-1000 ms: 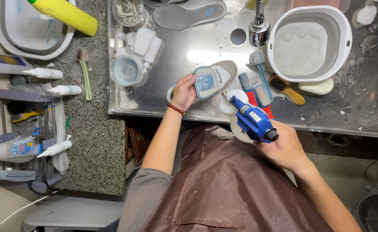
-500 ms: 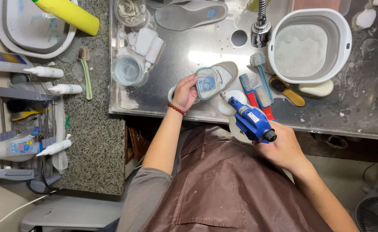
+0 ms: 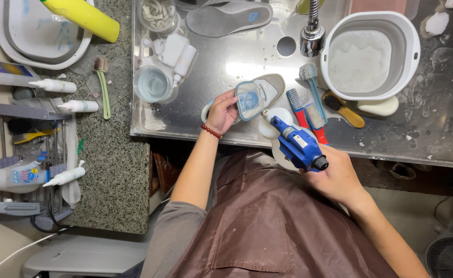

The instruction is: The person cleans a white and blue sneaker at a stainless steel sink. They use a blue handheld spray gun to apply a cleaning solution to the shoe's upper and sole. The person then rinses the shoe thoroughly under running water from the faucet, scrubbing the surface with their hands. Finally, they use the spray gun again to apply more solution to the shoe.

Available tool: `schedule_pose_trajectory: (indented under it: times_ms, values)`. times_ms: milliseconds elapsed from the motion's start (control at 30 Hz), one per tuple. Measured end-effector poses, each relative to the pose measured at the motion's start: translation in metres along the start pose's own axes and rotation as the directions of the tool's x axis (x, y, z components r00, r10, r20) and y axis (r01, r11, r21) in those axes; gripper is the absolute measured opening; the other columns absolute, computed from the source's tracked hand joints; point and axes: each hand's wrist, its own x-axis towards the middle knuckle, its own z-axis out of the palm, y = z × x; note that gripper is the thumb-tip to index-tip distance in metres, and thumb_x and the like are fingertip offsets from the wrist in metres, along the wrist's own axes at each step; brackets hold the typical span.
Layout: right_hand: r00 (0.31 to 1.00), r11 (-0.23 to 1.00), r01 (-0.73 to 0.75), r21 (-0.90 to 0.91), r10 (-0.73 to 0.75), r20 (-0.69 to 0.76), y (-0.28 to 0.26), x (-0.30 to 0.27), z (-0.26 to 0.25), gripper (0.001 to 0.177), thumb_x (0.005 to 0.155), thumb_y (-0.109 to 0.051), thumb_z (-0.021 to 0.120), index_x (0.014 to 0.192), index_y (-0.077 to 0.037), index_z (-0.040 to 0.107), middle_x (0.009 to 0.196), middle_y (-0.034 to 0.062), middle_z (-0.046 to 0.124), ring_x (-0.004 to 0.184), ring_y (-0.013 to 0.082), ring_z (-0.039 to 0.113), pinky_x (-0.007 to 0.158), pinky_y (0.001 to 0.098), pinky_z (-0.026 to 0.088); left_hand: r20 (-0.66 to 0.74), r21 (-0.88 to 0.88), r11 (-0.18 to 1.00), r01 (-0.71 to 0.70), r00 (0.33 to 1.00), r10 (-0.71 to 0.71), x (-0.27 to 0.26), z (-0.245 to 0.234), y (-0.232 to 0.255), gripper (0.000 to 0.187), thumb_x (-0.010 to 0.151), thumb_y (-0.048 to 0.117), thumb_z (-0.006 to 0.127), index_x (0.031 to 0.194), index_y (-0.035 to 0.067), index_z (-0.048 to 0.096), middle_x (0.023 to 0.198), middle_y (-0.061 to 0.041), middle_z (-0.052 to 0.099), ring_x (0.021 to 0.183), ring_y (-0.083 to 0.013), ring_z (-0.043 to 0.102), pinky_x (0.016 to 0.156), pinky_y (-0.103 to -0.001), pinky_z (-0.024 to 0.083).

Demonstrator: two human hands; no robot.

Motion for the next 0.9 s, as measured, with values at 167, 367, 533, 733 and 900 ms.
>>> schedule_pose_trajectory:
  times_ms: [167,367,533,733,900]
  values:
    - [0.999,1.0,-0.03,-0.004,0.03,0.012,0.007,-0.002,0.0,0.031,0.067,-0.008,0.072,0.097,-0.005,0.072,0.093,0.0103,0.075,0.083,0.0218,0.072,0.079,0.032,0.054,-0.003,0.002,1.0,0.006,1.0,-0.006,0.0,0.002,0.001,0.042,0.103,0.004,0.048,0.14,-0.014,0.049,0.132,-0.02,0.064,0.122,-0.0251,0.062,0.111,-0.04,0.048]
    - [0.988,0.988,-0.151,-0.028,0.15,-0.047,0.0,0.0,0.0,0.032,0.069,-0.01,0.074,0.101,-0.007,0.073,0.089,0.0111,0.074,0.077,0.0225,0.07,0.075,0.0327,0.054,-0.059,-0.003,1.0,0.002,0.998,-0.002,0.002,0.01,0.005,0.042,0.1,0.003,0.045,0.14,-0.011,0.049,0.132,-0.018,0.064,0.122,-0.0242,0.063,0.11,-0.039,0.048]
    - [0.996,0.994,-0.071,-0.088,0.066,-0.054,0.002,-0.002,-0.009,0.038,0.067,-0.01,0.074,0.105,-0.007,0.071,0.091,0.0114,0.073,0.078,0.0217,0.068,0.076,0.0326,0.053,-0.221,0.142,0.99,-0.002,0.975,0.034,0.014,0.008,-0.008,0.04,0.095,-0.004,0.048,0.134,-0.011,0.055,0.125,-0.018,0.066,0.113,-0.0231,0.066,0.101,-0.037,0.054]
    - [0.987,0.987,-0.157,-0.028,0.155,-0.041,0.006,-0.002,-0.016,0.043,0.065,-0.011,0.077,0.107,-0.007,0.071,0.088,0.0105,0.074,0.076,0.021,0.069,0.076,0.0318,0.053,-0.308,0.299,0.946,0.122,0.951,-0.025,0.01,0.007,-0.003,0.042,0.087,-0.015,0.054,0.128,-0.012,0.061,0.118,-0.019,0.069,0.101,-0.0236,0.07,0.09,-0.037,0.059]
    - [0.995,0.994,-0.098,-0.038,0.099,0.01,0.011,0.005,-0.014,0.033,0.066,-0.01,0.076,0.097,-0.002,0.069,0.084,0.0108,0.072,0.072,0.0209,0.067,0.072,0.0327,0.053,-0.18,0.109,0.979,0.174,0.972,-0.152,-0.001,0.009,0.004,0.049,0.086,-0.016,0.054,0.134,-0.009,0.055,0.123,-0.018,0.068,0.109,-0.0252,0.07,0.096,-0.04,0.059]
